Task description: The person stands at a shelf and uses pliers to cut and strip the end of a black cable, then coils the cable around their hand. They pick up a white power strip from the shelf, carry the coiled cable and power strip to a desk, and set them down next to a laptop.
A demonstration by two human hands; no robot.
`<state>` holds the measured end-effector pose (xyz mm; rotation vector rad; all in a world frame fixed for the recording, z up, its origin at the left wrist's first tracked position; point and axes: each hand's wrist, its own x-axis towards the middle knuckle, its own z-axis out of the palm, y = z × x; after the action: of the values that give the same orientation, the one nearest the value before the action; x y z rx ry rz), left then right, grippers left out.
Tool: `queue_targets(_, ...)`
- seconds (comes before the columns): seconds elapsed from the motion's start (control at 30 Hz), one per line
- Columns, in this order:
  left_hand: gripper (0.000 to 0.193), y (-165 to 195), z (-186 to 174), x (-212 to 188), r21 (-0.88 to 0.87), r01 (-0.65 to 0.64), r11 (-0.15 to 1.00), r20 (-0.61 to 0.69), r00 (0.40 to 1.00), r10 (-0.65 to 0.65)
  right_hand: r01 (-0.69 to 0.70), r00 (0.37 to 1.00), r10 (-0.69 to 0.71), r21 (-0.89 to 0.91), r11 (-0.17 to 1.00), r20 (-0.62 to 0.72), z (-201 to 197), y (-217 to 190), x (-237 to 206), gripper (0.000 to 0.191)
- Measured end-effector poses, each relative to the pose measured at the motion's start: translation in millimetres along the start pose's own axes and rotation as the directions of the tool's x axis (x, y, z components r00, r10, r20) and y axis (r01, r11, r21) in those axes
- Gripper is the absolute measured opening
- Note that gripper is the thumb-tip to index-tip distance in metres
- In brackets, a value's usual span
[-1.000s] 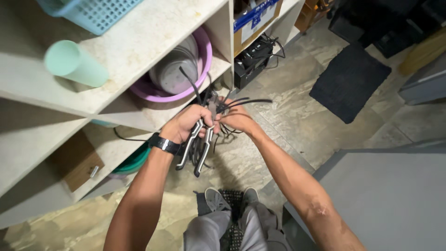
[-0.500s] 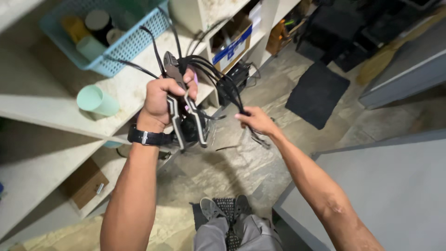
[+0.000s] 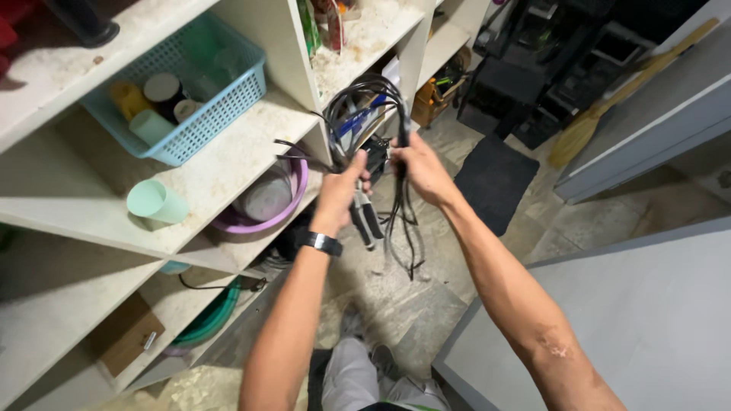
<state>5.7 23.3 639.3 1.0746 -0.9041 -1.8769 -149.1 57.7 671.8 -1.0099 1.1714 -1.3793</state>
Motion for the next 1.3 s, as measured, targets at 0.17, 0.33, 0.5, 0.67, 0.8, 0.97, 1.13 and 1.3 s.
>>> queue_targets(0.17, 0.026, -4.9, 26.2, 12.1, 0.04, -0.235, 0.971, 0.17, 0.959, 0.225, -0.103, 0.994, 0.092, 0.216, 0.971, 0.06, 13.0, -13.1, 17.1, 0.008)
queue_targets(0.33, 0.041, 5.5, 43.2, 37.2, 0.042, -0.215, 0.976, 0.3, 0.934, 0.193, -0.113, 0.991, 0.127, 0.274, 0.955, -0.035, -1.5, -8.9, 50.5, 0.006)
queue_targets(0.5, 0.037, -4.1, 53.2, 88.8, 0.021, -0.147, 0.989, 0.29, 0.947, 0.135, -0.075, 0.994, 0.07, -0.05, 0.996, -0.084, -32.5, 6.2, 93.2, 0.007)
queue_targets(0.67, 0.02, -22.4, 68.7, 156.7, 0.061, -0.115, 0.991, 0.18, 0.978, 0.102, -0.205, 0.978, 0.199, -0.426, 0.881, -0.059, -69.3, 12.3, 148.0, 0.007)
queue_targets(0.8, 0.018, -35.2, 73.1, 196.3, -0.041, -0.126, 0.991, 0.205, 0.97, 0.132, -0.25, 0.937, 0.32, -0.369, 0.895, 0.143, -117.8, 13.0, 188.3, 0.017)
queue_targets(0.97, 0.007, -58.1, 65.6, 243.3, -0.135, -0.165, 0.977, 0.133, 0.974, 0.183, -0.172, 0.961, 0.239, -0.372, 0.912, 0.141, -188.5, 35.7, 232.1, 0.019)
queue_targets(1.13, 0.009, -93.1, 63.3, 292.2, -0.322, -0.208, 0.923, 0.059, 0.969, 0.239, -0.054, 0.976, 0.167, -0.582, 0.812, 0.142, -239.9, 80.3, 278.4, 0.018)
queue_targets(1.3, 0.006, -123.7, 82.8, 334.6, -0.163, -0.333, 0.929, -0.188, 0.935, 0.302, 0.208, 0.956, 0.049, -0.784, 0.585, 0.291, -268.3, 118.4, 326.5, 0.018)
